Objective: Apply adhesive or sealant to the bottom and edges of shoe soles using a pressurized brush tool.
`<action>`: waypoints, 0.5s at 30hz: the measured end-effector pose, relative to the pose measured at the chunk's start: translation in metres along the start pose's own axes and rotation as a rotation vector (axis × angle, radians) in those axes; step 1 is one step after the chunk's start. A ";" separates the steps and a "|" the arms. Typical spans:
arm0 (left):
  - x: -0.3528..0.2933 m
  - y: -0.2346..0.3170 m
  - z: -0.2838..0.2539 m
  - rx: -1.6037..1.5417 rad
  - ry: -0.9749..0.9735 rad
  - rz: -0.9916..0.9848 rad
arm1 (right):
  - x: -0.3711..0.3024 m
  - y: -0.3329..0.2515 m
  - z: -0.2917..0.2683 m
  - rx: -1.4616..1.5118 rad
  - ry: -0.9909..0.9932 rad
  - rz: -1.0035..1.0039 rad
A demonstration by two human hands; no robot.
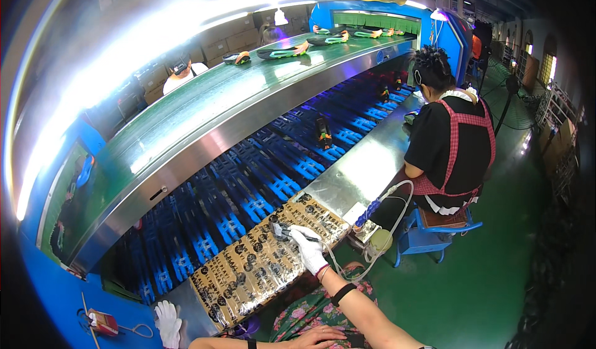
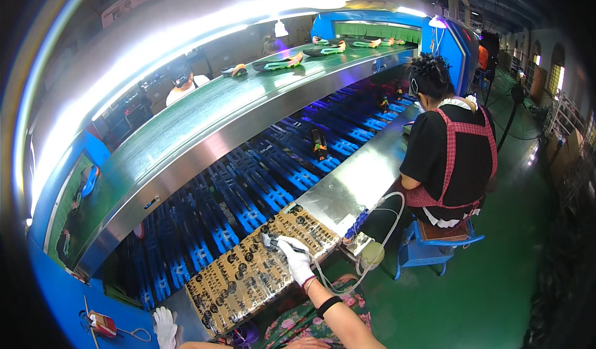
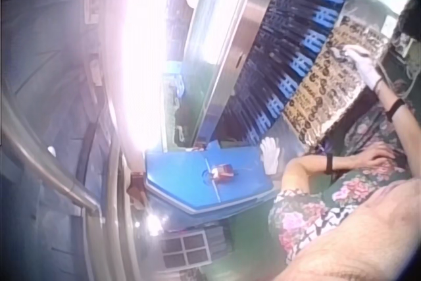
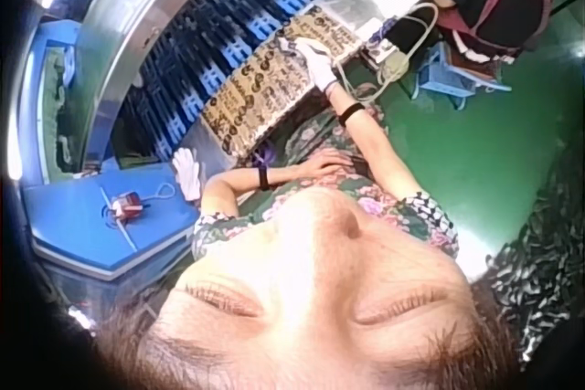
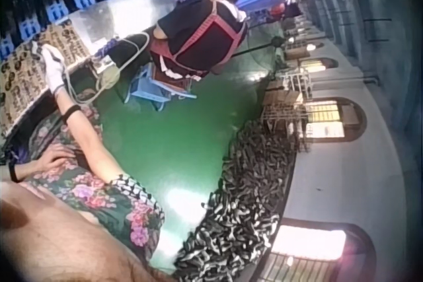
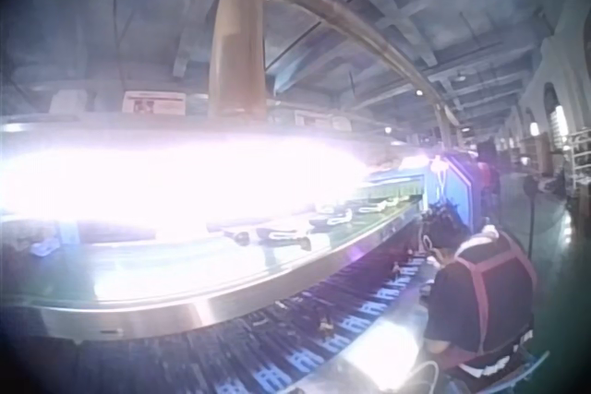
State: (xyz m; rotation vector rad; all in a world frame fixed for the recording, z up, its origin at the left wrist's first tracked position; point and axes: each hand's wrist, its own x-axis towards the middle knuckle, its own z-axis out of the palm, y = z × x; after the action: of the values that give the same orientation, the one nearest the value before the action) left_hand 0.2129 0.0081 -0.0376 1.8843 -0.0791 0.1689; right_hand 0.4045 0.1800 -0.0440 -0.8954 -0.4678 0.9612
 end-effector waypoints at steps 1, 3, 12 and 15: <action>0.002 0.002 0.000 -0.010 -0.007 -0.009 | 0.001 -0.001 -0.003 -0.003 0.006 -0.007; 0.002 0.004 -0.001 -0.018 -0.008 -0.023 | 0.002 0.002 -0.005 0.026 0.006 0.008; 0.001 -0.001 0.000 -0.012 0.014 0.011 | 0.004 0.005 -0.004 0.034 0.009 0.011; 0.001 0.000 0.000 -0.005 0.014 0.009 | 0.003 0.006 -0.004 0.052 0.013 0.003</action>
State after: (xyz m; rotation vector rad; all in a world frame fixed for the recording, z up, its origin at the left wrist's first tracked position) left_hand 0.2136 0.0083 -0.0378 1.8779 -0.0784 0.1876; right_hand 0.4053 0.1823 -0.0516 -0.8554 -0.4290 0.9660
